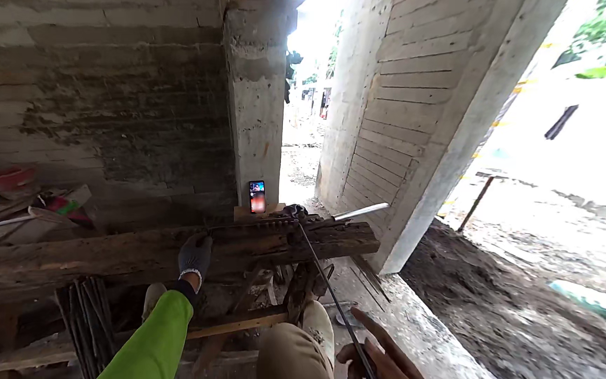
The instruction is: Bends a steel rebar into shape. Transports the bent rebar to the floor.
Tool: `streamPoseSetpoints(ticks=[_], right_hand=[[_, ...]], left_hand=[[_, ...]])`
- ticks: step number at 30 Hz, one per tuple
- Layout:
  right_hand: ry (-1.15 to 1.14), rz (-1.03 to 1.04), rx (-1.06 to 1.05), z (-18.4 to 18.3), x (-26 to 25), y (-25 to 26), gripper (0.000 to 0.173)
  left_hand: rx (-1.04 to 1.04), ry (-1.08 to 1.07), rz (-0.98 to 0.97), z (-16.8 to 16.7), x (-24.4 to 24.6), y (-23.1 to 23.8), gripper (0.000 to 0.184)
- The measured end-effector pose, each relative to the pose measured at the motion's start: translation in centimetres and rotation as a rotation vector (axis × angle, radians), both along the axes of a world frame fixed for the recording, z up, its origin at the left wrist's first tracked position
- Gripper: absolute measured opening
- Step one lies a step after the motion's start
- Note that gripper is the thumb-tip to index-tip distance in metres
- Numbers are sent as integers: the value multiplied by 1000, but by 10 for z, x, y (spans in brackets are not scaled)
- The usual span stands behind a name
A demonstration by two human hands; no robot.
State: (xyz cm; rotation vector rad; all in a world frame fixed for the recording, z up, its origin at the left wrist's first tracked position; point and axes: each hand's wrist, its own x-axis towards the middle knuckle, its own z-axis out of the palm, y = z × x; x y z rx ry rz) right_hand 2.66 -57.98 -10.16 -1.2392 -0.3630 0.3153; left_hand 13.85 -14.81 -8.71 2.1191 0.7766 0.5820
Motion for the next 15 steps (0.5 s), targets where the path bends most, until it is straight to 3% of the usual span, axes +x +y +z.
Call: streamPoseSetpoints(ticks=[3, 6, 8, 12, 15], right_hand=[[-78, -5, 98, 13, 11, 4, 44], [-172, -23, 128, 40, 25, 12, 57], [-208, -66, 123, 72, 36, 21, 70], [-312, -120, 184, 141, 79, 44, 78], [-440, -123, 49, 198, 118, 65, 92]], left_hand=[[-132, -96, 65, -3, 6, -6, 33], [-320, -250, 107, -5, 12, -10, 33], [-377, -291, 122, 1, 12, -13, 31], [-499, -397, 130, 16, 15, -13, 29], [-599, -467, 99, 25, 18, -10, 33]])
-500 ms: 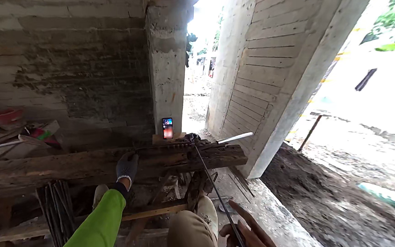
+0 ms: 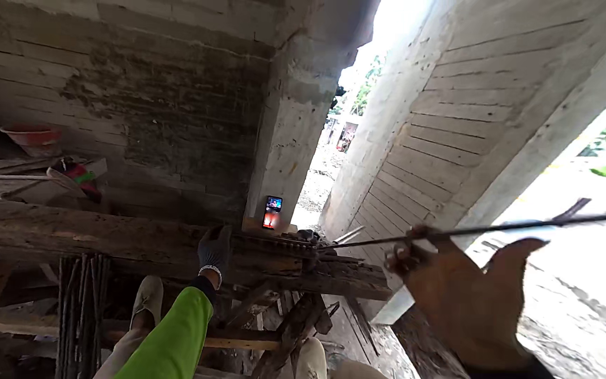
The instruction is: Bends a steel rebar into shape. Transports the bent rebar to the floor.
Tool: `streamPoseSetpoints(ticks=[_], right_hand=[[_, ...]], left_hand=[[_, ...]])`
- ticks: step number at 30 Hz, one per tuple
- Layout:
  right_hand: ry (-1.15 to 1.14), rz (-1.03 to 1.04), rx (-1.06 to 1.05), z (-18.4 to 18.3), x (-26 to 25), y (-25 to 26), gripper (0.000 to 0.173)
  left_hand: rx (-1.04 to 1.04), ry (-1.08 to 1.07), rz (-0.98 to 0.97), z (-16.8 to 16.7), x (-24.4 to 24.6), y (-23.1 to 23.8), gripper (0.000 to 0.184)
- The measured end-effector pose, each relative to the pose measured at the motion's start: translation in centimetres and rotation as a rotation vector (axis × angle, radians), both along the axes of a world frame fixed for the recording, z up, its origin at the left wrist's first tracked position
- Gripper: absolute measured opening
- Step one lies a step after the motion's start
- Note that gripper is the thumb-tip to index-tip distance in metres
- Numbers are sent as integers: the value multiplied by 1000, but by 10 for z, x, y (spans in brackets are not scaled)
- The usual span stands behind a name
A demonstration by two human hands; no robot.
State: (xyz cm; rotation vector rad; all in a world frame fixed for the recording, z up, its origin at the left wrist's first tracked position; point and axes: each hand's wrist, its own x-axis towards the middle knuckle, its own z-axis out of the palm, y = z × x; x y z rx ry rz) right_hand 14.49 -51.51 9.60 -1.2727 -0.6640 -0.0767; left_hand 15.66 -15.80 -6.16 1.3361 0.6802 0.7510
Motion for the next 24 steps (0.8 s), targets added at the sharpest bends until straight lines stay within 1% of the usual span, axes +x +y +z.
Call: streamPoseSetpoints(ticks=[1, 2, 3, 4, 5, 7, 9, 10, 12, 13, 15, 17, 18, 19, 20, 22, 24], right_hand=[[-60, -49, -83, 15, 13, 9, 86], [-117, -107, -182, 28, 25, 17, 72], [-151, -153, -262, 40, 36, 24, 54], [-179, -203, -326, 53, 48, 33, 41], [-189, -269, -360, 65, 62, 44, 35], [-163, -347, -372, 84, 94, 64, 36], [-106, -350, -369, 101, 122, 79, 42], [-78, -356, -372, 107, 130, 84, 46], [-59, -360, -379, 122, 130, 87, 49], [-76, -355, -379, 127, 125, 81, 51], [-116, -356, -328, 127, 112, 52, 50], [-113, -336, -131, 111, 112, 11, 40], [-89, -340, 2, 95, 118, -8, 35], [-46, -348, 128, 73, 128, -23, 34], [20, -345, 252, 46, 139, -35, 36], [197, -308, 442, -25, 166, -52, 41], [413, -300, 575, -93, 197, -55, 38]], left_hand=[[-10, -13, -15, 1, 1, 1, 35], [3, -17, -38, -1, 2, 2, 38], [51, -2, -60, -3, 3, 4, 40], [136, 39, -84, -6, 4, 6, 42], [247, 105, -95, -9, 5, 9, 42], [508, 324, -91, -9, 10, 14, 42], [782, 566, -54, 1, 15, 14, 42], [870, 624, -19, 5, 17, 15, 40], [994, 655, 34, 14, 19, 19, 36], [1059, 633, 61, 17, 16, 20, 36], [1212, 487, 145, 26, -1, 18, 32], [1339, 329, 226, 48, -24, 10, 28], [1378, 280, 248, 58, -38, 1, 26], [1404, 232, 244, 63, -55, -11, 25], [1424, 181, 209, 59, -74, -25, 25], [1399, 89, 60, 31, -113, -60, 21], [1263, 43, -143, -2, -142, -98, 14]])
